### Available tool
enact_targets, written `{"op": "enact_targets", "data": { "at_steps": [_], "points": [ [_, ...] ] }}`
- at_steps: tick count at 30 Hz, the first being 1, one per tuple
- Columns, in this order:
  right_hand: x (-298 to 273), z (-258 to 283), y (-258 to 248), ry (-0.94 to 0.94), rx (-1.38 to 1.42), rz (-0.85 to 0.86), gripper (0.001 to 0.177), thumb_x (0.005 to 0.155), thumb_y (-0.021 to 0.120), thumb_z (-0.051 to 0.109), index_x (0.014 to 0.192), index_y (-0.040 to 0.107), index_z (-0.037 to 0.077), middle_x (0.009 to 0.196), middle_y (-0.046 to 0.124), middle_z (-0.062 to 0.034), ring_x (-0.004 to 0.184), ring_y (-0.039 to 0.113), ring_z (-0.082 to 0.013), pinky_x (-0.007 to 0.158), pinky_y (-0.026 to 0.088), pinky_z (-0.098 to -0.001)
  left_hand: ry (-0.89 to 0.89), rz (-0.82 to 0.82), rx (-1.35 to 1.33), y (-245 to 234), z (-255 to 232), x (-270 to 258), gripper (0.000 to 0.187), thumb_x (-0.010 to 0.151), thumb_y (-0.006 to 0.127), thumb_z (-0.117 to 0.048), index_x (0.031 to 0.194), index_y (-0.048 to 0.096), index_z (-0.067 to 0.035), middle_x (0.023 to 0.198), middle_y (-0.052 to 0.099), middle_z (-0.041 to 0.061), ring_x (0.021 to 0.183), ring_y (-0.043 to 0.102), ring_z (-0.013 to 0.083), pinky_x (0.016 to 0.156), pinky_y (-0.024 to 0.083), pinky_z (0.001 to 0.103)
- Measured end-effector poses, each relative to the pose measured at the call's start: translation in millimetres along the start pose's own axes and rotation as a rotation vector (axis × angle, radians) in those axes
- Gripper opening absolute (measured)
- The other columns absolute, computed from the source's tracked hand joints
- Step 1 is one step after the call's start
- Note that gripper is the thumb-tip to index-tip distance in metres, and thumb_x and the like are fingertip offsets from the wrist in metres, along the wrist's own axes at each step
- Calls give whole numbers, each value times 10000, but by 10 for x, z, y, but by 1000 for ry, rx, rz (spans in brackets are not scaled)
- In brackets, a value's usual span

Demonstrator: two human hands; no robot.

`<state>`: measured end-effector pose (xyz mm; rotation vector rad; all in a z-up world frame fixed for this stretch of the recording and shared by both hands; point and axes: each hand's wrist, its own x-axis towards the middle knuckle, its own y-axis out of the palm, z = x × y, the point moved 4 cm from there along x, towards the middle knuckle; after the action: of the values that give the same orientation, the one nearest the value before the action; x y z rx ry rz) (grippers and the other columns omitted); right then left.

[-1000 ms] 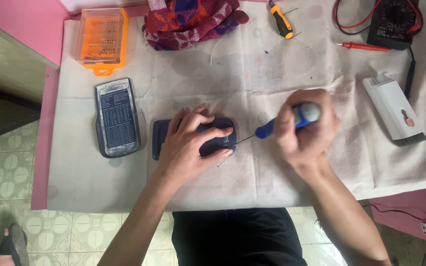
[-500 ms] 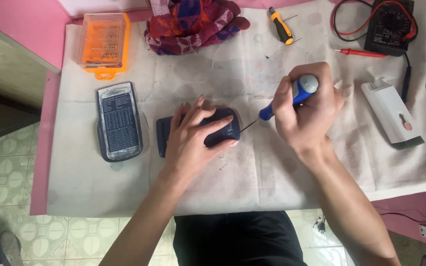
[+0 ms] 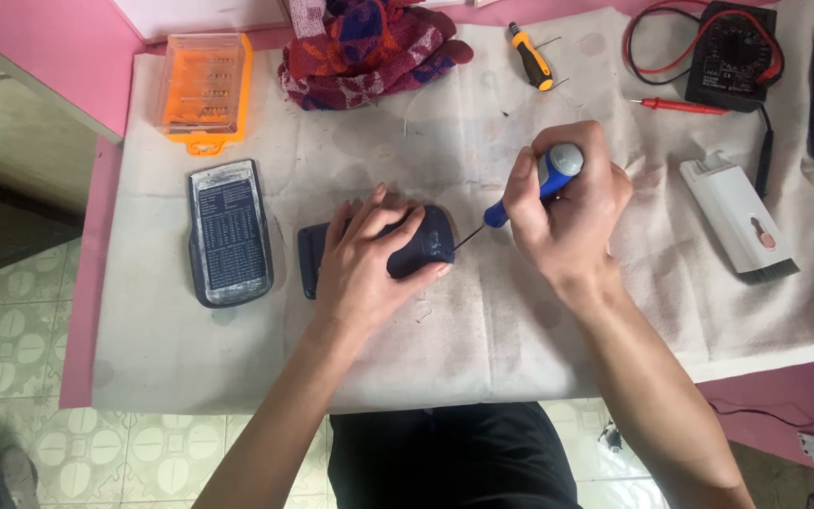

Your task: Unscrewing and prying open the back cover of a smartphone on a repair bench.

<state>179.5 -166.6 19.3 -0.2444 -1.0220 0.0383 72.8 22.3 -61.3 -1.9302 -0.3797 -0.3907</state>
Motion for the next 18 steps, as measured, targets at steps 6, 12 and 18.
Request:
{"op": "enact_targets", "data": {
  "at_steps": [6, 12, 18],
  "points": [
    [-22, -20, 18, 11, 4, 10, 92, 972, 670, 89, 932, 599, 47, 511, 447, -71, 409, 448, -196, 445, 407, -289, 17, -25, 17, -15, -13, -2, 673, 742, 837, -589, 1293, 716, -222, 1199, 691, 11, 1390, 545, 277, 1169, 345, 547],
    [-20, -33, 46, 16, -11, 35, 97, 975, 668, 82, 933, 588, 45, 512, 444, -79, 398, 447, -206, 440, 409, -295, 25, -26, 2, 7, 3, -8, 675, 755, 825, -594, 1295, 718, -204, 1199, 684, 30, 1385, 547, 297, 1169, 340, 556],
    [-42, -66, 33, -10, -35, 38, 107, 991, 665, 114, 953, 594, 44, 525, 456, -77, 408, 462, -213, 449, 421, -304, 26, -16, -12, -9, -12, -8, 668, 773, 823, -576, 1314, 710, -201, 1202, 678, 39, 1390, 543, 302, 1168, 335, 548]
  ]
}}
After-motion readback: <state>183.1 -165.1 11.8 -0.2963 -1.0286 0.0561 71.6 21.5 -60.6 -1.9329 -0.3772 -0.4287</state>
